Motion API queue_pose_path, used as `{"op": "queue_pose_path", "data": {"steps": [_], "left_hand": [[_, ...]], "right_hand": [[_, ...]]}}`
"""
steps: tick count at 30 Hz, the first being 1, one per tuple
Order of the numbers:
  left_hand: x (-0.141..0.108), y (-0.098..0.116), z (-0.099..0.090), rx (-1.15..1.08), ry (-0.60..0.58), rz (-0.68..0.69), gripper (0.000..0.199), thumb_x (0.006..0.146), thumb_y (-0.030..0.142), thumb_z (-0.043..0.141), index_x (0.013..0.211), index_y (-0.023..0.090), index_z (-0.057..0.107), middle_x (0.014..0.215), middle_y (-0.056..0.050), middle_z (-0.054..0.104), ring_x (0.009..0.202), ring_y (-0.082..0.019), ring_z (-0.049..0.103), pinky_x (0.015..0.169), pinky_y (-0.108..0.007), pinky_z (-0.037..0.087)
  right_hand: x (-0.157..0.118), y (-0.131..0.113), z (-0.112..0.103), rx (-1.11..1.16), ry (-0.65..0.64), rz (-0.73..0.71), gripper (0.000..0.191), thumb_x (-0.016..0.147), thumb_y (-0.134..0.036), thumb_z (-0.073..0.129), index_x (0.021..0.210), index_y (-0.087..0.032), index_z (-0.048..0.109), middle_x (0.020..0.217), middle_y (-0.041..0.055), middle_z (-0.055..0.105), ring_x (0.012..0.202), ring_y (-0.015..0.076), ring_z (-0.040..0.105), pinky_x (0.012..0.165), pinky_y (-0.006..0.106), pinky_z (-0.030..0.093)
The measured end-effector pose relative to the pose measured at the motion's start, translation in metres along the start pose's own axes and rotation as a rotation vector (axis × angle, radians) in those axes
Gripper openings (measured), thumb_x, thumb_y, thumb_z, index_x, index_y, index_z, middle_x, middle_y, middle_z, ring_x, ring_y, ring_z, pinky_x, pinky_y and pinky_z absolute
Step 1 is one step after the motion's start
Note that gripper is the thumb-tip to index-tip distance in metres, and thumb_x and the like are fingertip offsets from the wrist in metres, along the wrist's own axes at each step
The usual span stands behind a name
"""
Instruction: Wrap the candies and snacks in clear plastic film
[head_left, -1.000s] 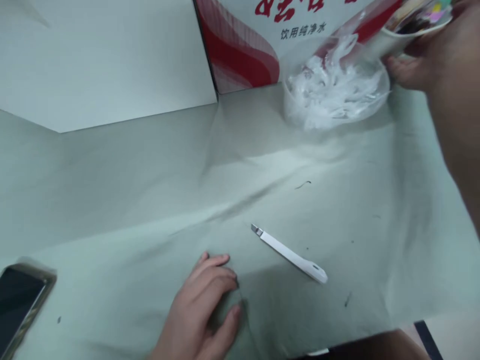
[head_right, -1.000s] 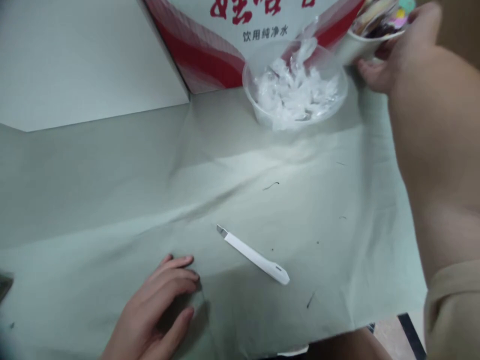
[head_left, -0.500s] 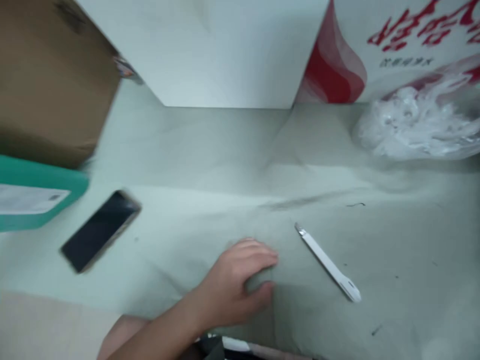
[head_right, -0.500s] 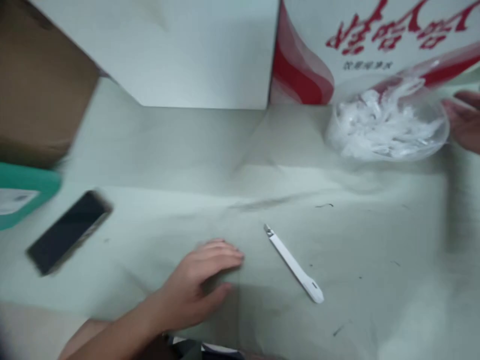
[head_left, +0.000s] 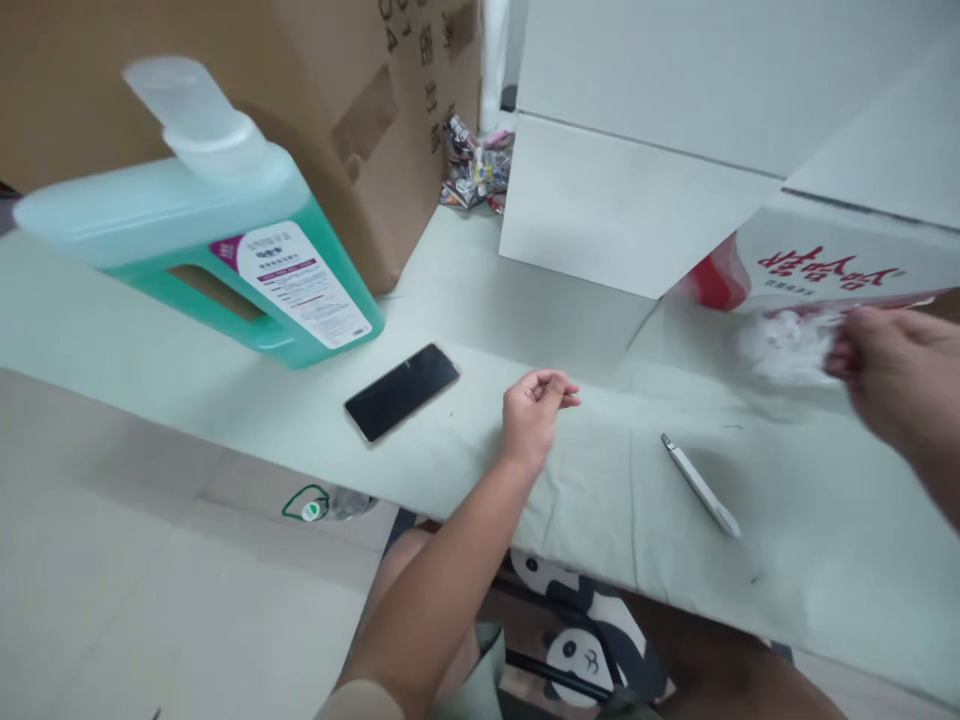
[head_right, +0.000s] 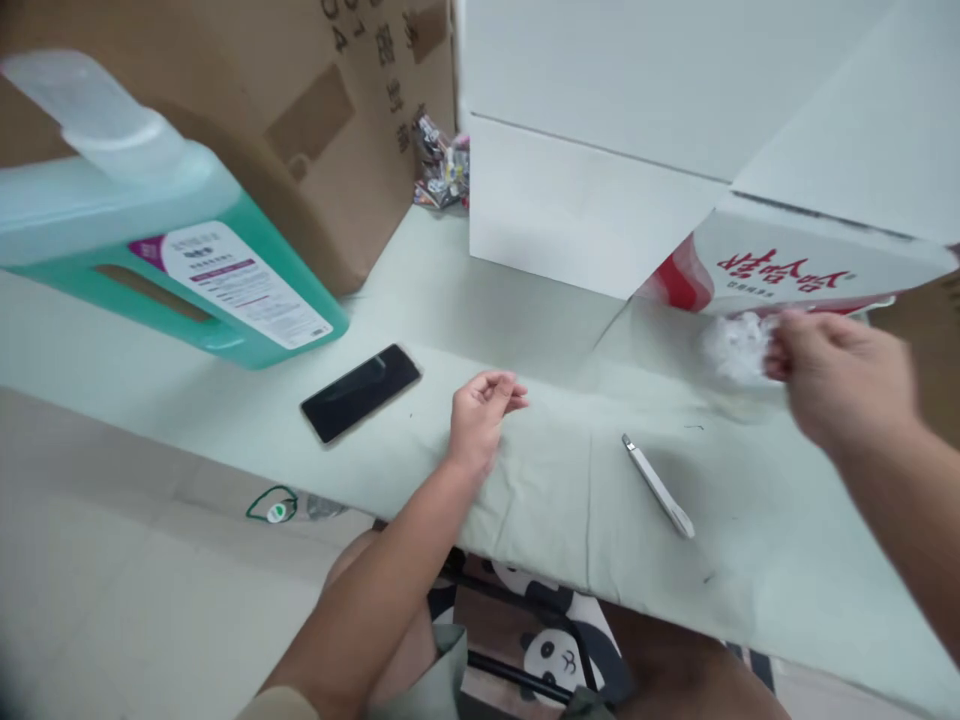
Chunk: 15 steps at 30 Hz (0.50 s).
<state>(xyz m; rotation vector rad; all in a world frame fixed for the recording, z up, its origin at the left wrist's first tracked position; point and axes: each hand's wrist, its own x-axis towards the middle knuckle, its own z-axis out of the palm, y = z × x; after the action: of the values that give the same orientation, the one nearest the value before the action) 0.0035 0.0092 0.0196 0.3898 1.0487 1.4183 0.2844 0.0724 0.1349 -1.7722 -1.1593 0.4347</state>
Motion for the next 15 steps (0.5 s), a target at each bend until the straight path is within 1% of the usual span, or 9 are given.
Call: {"op": "queue_pose_path", "data": {"steps": [2, 4, 5, 7, 8, 9, 10, 12, 15], "left_hand": [[0.004, 0.003, -0.003, -0.086, 0.045, -0.002, 0.025, 0.074, 0.033, 0.085, 0.080, 0.018, 0.065, 0.071, 0.002, 0.068, 0.064, -0.009, 0.065, 0.077, -0.026, 0.054], [0.005, 0.001, -0.004, -0.141, 0.060, -0.019, 0.017, 0.078, 0.026, 0.080, 0.079, 0.018, 0.065, 0.074, 0.002, 0.068, 0.070, -0.008, 0.065, 0.082, -0.025, 0.052], [0.004, -0.003, -0.003, -0.163, 0.059, -0.039, 0.013, 0.082, 0.026, 0.076, 0.078, 0.018, 0.066, 0.077, 0.001, 0.069, 0.074, -0.009, 0.066, 0.085, -0.025, 0.051], [0.001, -0.010, 0.000, -0.204, 0.026, -0.112, 0.016, 0.090, 0.029, 0.064, 0.078, 0.020, 0.068, 0.084, -0.004, 0.073, 0.086, -0.014, 0.069, 0.089, -0.027, 0.050], [-0.001, -0.014, 0.002, -0.224, -0.003, -0.165, 0.020, 0.094, 0.030, 0.057, 0.079, 0.021, 0.068, 0.087, -0.006, 0.074, 0.091, -0.017, 0.070, 0.088, -0.030, 0.051], [-0.003, -0.017, 0.004, -0.241, -0.035, -0.225, 0.024, 0.096, 0.031, 0.050, 0.081, 0.023, 0.067, 0.088, -0.007, 0.075, 0.093, -0.020, 0.072, 0.087, -0.033, 0.051], [-0.004, -0.019, 0.006, -0.254, -0.060, -0.282, 0.027, 0.097, 0.033, 0.043, 0.084, 0.024, 0.065, 0.089, -0.009, 0.076, 0.092, -0.023, 0.073, 0.085, -0.036, 0.052], [-0.007, -0.021, 0.009, -0.266, -0.084, -0.359, 0.030, 0.097, 0.036, 0.034, 0.092, 0.024, 0.062, 0.092, -0.009, 0.077, 0.088, -0.026, 0.075, 0.083, -0.040, 0.052], [-0.014, -0.023, 0.017, -0.255, -0.082, -0.358, 0.034, 0.098, 0.041, 0.031, 0.102, 0.023, 0.059, 0.111, -0.009, 0.076, 0.098, -0.024, 0.075, 0.097, -0.041, 0.050]], "right_hand": [[-0.021, -0.010, 0.046, -0.007, -0.220, -0.016, 0.035, 0.081, -0.050, 0.077, 0.070, -0.019, 0.066, 0.065, 0.0044, 0.060, 0.054, 0.0132, 0.055, 0.058, 0.036, 0.046], [-0.056, -0.017, 0.083, 0.038, -0.417, -0.074, 0.036, 0.084, -0.057, 0.069, 0.082, -0.021, 0.069, 0.076, 0.0069, 0.069, 0.063, 0.0178, 0.065, 0.067, 0.042, 0.056], [-0.079, -0.018, 0.098, 0.059, -0.510, -0.115, 0.037, 0.083, -0.057, 0.069, 0.092, -0.022, 0.071, 0.089, 0.0093, 0.073, 0.075, 0.0219, 0.071, 0.076, 0.046, 0.060], [-0.131, -0.011, 0.121, 0.070, -0.591, -0.190, 0.043, 0.081, -0.061, 0.067, 0.104, -0.024, 0.073, 0.114, 0.0117, 0.076, 0.103, 0.0286, 0.074, 0.097, 0.054, 0.058], [-0.157, -0.003, 0.129, 0.074, -0.634, -0.250, 0.045, 0.085, -0.061, 0.062, 0.109, -0.024, 0.074, 0.129, 0.0124, 0.072, 0.126, 0.0318, 0.067, 0.114, 0.057, 0.049], [-0.180, 0.007, 0.135, 0.070, -0.659, -0.370, 0.048, 0.094, -0.058, 0.052, 0.119, -0.023, 0.072, 0.145, 0.0133, 0.064, 0.146, 0.0341, 0.052, 0.124, 0.062, 0.036], [-0.200, 0.018, 0.138, 0.076, -0.659, -0.451, 0.051, 0.100, -0.054, 0.042, 0.130, -0.022, 0.068, 0.156, 0.0132, 0.054, 0.153, 0.0339, 0.042, 0.126, 0.062, 0.033], [-0.227, 0.039, 0.138, 0.092, -0.653, -0.508, 0.055, 0.105, -0.047, 0.035, 0.152, -0.023, 0.051, 0.167, 0.0112, 0.040, 0.159, 0.0310, 0.033, 0.128, 0.060, 0.031], [-0.235, 0.064, 0.128, 0.097, -0.656, -0.513, 0.061, 0.107, -0.046, 0.031, 0.164, -0.026, 0.033, 0.170, 0.0075, 0.034, 0.160, 0.0278, 0.030, 0.131, 0.055, 0.029]]}}
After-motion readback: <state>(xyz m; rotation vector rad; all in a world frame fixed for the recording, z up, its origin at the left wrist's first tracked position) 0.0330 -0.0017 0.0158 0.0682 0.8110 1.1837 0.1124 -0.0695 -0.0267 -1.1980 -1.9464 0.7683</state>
